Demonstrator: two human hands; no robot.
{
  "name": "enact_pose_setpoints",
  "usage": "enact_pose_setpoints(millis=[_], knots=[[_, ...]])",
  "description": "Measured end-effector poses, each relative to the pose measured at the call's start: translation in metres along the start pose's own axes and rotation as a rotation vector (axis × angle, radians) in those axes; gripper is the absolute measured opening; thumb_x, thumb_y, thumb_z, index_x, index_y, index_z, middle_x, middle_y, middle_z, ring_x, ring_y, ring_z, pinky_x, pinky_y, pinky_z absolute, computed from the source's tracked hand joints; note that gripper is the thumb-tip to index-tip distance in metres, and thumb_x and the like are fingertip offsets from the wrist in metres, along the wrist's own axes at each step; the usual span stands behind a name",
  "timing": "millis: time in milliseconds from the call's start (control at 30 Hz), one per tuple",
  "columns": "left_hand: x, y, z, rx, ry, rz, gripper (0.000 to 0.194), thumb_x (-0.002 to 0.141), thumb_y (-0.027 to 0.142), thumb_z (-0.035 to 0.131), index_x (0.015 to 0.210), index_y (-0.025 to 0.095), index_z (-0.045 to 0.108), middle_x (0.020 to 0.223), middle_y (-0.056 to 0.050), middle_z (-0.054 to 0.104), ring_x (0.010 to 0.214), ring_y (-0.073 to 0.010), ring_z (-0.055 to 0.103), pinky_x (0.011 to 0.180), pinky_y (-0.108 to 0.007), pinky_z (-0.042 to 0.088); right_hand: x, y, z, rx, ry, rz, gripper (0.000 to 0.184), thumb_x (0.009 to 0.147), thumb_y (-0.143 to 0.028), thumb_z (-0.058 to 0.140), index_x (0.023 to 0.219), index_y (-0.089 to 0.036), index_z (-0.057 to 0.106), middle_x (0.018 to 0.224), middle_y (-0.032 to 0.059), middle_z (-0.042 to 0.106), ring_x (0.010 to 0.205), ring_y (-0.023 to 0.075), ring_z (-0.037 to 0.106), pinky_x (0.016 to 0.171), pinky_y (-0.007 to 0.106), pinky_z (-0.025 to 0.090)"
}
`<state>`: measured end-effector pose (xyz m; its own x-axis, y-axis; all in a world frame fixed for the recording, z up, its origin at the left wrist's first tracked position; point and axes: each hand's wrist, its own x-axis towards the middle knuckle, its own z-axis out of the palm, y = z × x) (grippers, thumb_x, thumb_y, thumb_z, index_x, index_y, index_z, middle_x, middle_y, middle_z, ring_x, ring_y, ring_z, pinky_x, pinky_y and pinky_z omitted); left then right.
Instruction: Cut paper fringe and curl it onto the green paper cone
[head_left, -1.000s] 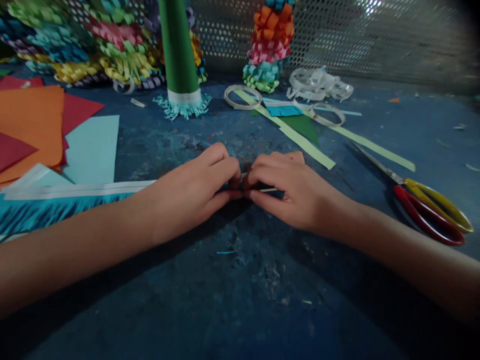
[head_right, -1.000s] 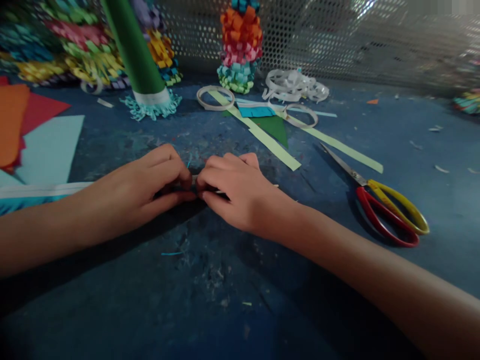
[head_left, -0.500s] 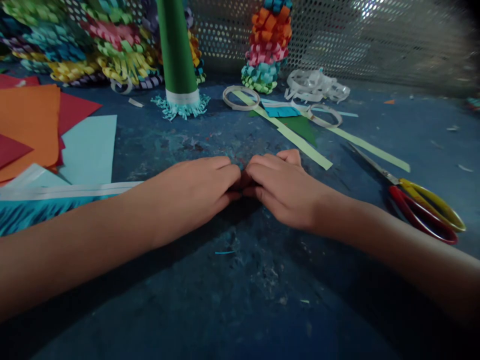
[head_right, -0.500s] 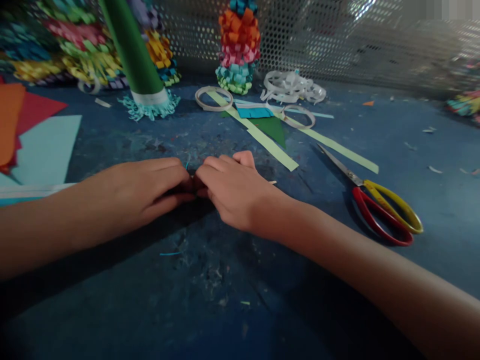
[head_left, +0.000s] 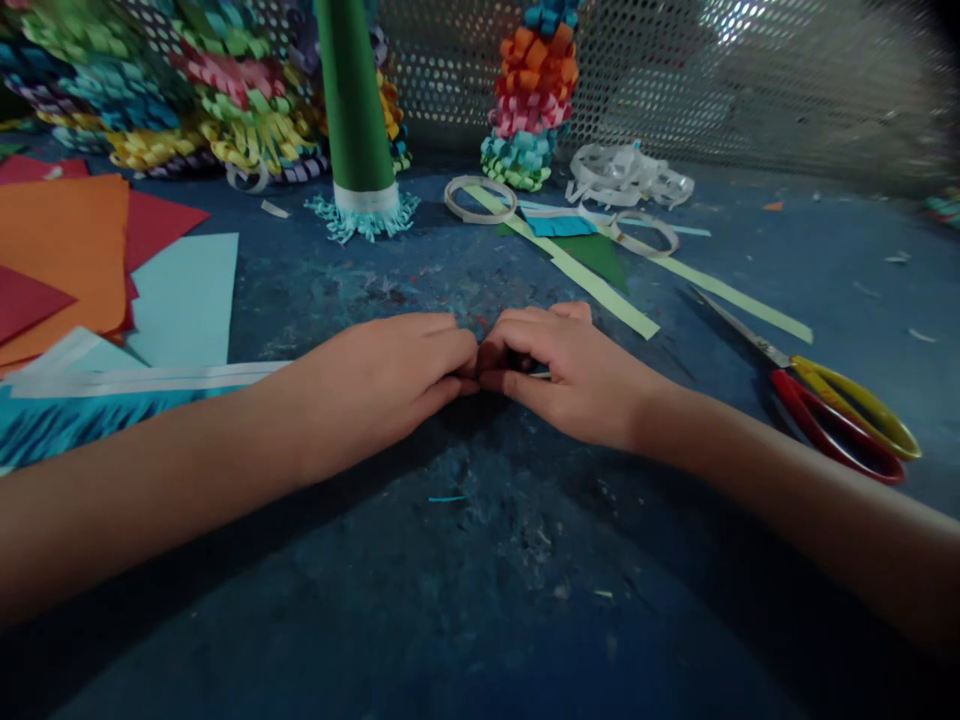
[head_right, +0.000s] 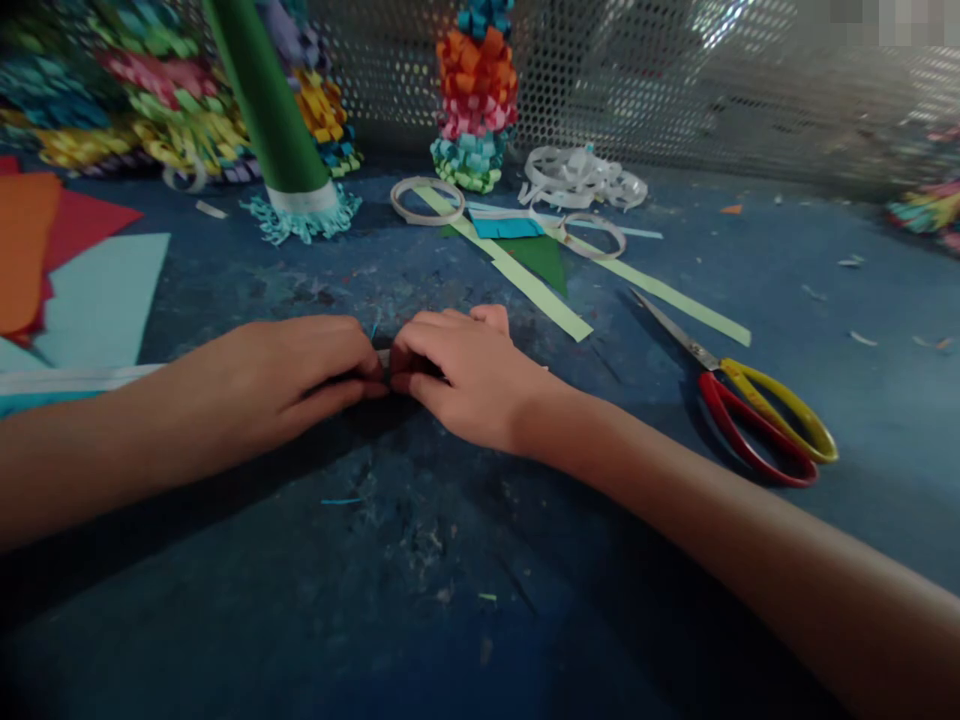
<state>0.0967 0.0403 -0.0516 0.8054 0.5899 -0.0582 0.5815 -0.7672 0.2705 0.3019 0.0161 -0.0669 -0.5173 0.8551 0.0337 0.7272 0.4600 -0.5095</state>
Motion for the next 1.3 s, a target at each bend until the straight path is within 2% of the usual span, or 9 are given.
enact_pose_setpoints(millis=[100,167,333,467,600,900,1033,1167,1300], knots=[[-0.001,-0.001,0.001,0.03,-0.015,0.02,0.013,0.095,0.028,0.054,0.094,0.018,0.063,0.097,-0.008,0.066,0.089,-0.0257,0.065,0.078,-0.035,0.048,-0.001,0.0,0.001,0.015,0.035,-0.003,0.009,0.09,-0.013,0.061,0.093,-0.021,0.059,0.084,-0.0025,0.063,0.081,0.0182,0.056,0.089,0.042,0.025],[0.0,-0.002,0.001,0.006,-0.011,0.025,0.011,0.094,0.025,0.053,0.093,0.019,0.063,0.097,-0.007,0.067,0.088,-0.0248,0.065,0.077,-0.035,0.048,-0.002,0.001,0.002,0.027,0.034,-0.022,0.014,0.089,-0.012,0.059,0.099,-0.022,0.057,0.085,-0.0031,0.063,0.08,0.0179,0.056,0.088,0.041,0.025],[0.001,-0.004,0.002,-0.03,0.005,0.01,0.011,0.093,0.023,0.05,0.091,0.02,0.061,0.094,-0.006,0.067,0.082,-0.0225,0.065,0.074,-0.033,0.048,-0.004,0.004,0.0,-0.046,0.028,-0.11,0.012,0.092,-0.013,0.053,0.086,-0.021,0.058,0.088,-0.0013,0.065,0.083,0.0185,0.059,0.084,0.04,0.023],[0.0,-0.004,0.003,-0.023,-0.004,-0.001,0.011,0.094,0.024,0.051,0.093,0.019,0.061,0.093,-0.006,0.066,0.083,-0.0222,0.065,0.071,-0.031,0.046,-0.009,0.007,-0.004,-0.13,0.043,-0.214,0.018,0.1,-0.017,0.048,0.094,-0.02,0.065,0.095,0.0019,0.066,0.09,0.0201,0.062,0.084,0.041,0.021],[0.001,-0.006,0.002,-0.051,-0.014,0.001,0.011,0.094,0.025,0.052,0.094,0.018,0.061,0.094,-0.006,0.068,0.082,-0.0213,0.065,0.068,-0.029,0.044,-0.011,0.008,-0.005,-0.162,0.017,-0.252,0.013,0.099,-0.026,0.057,0.106,-0.02,0.066,0.104,0.0051,0.068,0.095,0.0225,0.062,0.088,0.04,0.023],[0.003,-0.008,-0.002,-0.069,-0.034,-0.009,0.018,0.097,0.028,0.049,0.095,0.019,0.064,0.096,-0.006,0.071,0.084,-0.0221,0.066,0.069,-0.03,0.044,-0.003,0.002,0.001,-0.229,-0.002,-0.172,0.018,0.097,-0.015,0.043,0.092,-0.02,0.06,0.097,0.0067,0.065,0.091,0.0234,0.058,0.084,0.041,0.024],[0.002,-0.008,-0.002,-0.083,-0.024,-0.002,0.017,0.094,0.034,0.056,0.091,0.018,0.062,0.094,-0.006,0.07,0.082,-0.0224,0.066,0.068,-0.03,0.043,-0.002,0.0,0.002,-0.206,0.01,-0.133,0.016,0.095,-0.014,0.044,0.088,-0.019,0.057,0.092,0.0054,0.062,0.091,0.0238,0.058,0.084,0.042,0.023],[0.004,-0.009,-0.003,-0.081,-0.036,-0.011,0.01,0.093,0.025,0.055,0.091,0.019,0.062,0.092,-0.004,0.07,0.081,-0.0207,0.066,0.067,-0.029,0.043,0.001,-0.002,0.0,-0.136,-0.022,-0.058,0.012,0.094,-0.015,0.046,0.085,-0.021,0.052,0.09,0.0033,0.059,0.089,0.0232,0.057,0.086,0.041,0.023],[0.004,-0.007,-0.004,-0.027,-0.034,-0.021,0.014,0.095,0.024,0.051,0.093,0.018,0.063,0.093,-0.005,0.07,0.082,-0.021,0.067,0.069,-0.029,0.044,0.003,-0.005,-0.004,-0.139,-0.069,-0.007,0.014,0.097,-0.017,0.046,0.084,-0.021,0.051,0.091,0.0037,0.059,0.093,0.0249,0.057,0.085,0.042,0.024]])
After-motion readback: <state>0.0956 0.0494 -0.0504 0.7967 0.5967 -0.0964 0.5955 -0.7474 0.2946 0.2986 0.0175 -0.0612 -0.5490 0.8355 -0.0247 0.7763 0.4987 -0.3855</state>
